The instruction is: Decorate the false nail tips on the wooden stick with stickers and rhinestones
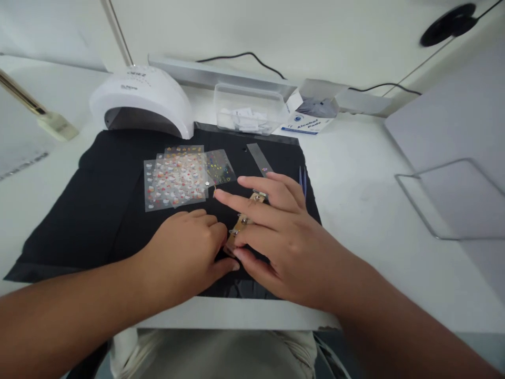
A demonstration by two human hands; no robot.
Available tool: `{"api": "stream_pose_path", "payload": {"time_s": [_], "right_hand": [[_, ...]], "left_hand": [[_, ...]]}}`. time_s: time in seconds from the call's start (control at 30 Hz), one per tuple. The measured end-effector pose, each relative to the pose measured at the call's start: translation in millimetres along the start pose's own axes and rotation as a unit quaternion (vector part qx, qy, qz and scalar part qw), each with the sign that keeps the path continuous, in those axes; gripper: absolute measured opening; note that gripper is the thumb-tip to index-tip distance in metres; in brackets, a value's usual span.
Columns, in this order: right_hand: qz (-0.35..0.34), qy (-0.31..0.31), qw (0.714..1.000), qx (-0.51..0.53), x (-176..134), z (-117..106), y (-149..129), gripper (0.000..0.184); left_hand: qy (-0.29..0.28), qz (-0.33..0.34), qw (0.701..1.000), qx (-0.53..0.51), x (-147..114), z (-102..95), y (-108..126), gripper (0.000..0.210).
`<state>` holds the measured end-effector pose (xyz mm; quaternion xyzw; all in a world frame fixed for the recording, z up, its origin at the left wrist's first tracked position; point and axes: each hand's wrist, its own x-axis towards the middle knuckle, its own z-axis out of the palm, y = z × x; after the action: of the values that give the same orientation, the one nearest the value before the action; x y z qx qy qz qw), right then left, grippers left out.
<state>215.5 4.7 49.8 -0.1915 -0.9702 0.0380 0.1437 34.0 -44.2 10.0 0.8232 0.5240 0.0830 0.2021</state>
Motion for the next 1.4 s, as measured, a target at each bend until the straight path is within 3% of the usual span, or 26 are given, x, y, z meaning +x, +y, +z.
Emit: {"api": "stream_pose_path", "payload": {"time_s": [0.2, 0.6, 0.87, 1.4], "right_hand": [[0.002, -0.015, 1.000, -0.004, -0.8, 3.4, -2.9, 0.025], [0.003, -0.023, 0.999, -0.032, -8.3, -2.5, 0.5, 0.027], [0.003, -0.043, 0.998, -0.043, -13.3, -1.8, -3.6, 0.020], [-0.007, -0.039, 0.996, -0.075, -14.3, 3.9, -5.5, 0.022]], "left_hand": [[0.007, 0.013, 0.998, -0.064, -1.8, 2.3, -2.4, 0.010], [0.033, 0.012, 0.998, -0.055, -6.5, -3.6, -5.9, 0.017], [0.081, 0.082, 0.990, -0.075, -9.3, -12.2, -5.2, 0.005], [0.065, 0.088, 0.991, -0.075, -7.5, -9.0, -3.5, 0.004]]}}
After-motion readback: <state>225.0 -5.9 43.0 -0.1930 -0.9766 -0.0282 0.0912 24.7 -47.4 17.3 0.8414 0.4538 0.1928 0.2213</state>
